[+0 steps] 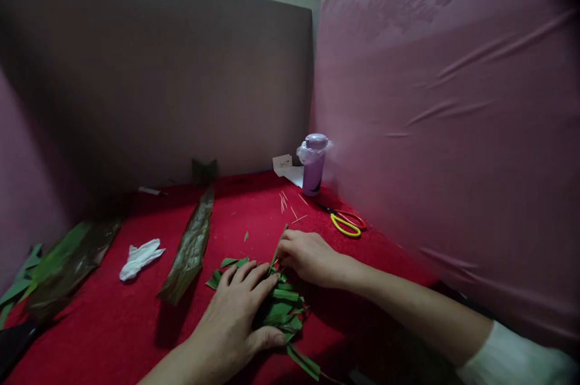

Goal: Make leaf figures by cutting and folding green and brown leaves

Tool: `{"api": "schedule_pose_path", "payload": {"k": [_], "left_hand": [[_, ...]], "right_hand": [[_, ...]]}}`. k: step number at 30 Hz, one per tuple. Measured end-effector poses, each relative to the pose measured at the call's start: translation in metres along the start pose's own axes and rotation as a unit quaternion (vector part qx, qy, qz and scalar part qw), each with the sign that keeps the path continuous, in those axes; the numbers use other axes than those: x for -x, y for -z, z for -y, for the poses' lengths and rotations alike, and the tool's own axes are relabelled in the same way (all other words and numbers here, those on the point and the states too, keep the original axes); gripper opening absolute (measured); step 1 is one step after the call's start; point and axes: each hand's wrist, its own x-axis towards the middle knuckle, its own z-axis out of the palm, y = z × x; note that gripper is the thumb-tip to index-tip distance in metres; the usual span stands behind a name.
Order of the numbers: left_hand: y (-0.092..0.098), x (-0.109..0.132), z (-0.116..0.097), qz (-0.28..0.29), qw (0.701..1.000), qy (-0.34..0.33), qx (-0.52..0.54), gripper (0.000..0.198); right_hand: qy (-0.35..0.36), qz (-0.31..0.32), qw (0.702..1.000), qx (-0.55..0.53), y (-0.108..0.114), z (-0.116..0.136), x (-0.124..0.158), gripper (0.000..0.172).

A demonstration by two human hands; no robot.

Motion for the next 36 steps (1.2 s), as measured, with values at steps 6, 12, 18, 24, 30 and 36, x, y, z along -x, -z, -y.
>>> {"api": "schedule_pose_path", "payload": {"k": [6, 12, 18, 24, 30, 36], "left_hand": [[0.001, 0.001, -0.001, -0.001, 1.0, -0.001, -0.017, 0.06], [0.002, 0.009, 0.003, -0.009, 1.0, -0.008, -0.001, 0.054], [0.012, -0.014, -0.005, -0.022, 1.0, 0.015, 0.016, 0.059], [0.005, -0.043, -0.01, -0.017, 0.999, 0.018, -0.022, 0.055], [-0.002, -0.007, -0.004, -0.002, 1.0, -0.019, -0.014, 0.034], [0.006, 0.002, 0.019, -0.052, 0.995, 0.078, -0.014, 0.045]], "right_hand": [[0.031, 0.056, 0.998, 0.027, -0.002, -0.012, -0.016, 0.007], [0.001, 0.055, 0.998, 0.024, 0.018, -0.051, 0.004, 0.012], [-0.084, -0.038, 0.995, 0.027, 0.018, -0.09, -0.024, 0.026], [-0.067, -0.08, 0.994, 0.028, 0.008, -0.072, -0.037, 0.028], [0.058, -0.023, 0.998, -0.009, -0.002, -0.012, 0.007, 0.021], [0.008, -0.027, 0.998, -0.055, 0.013, 0.001, 0.045, 0.018]]}}
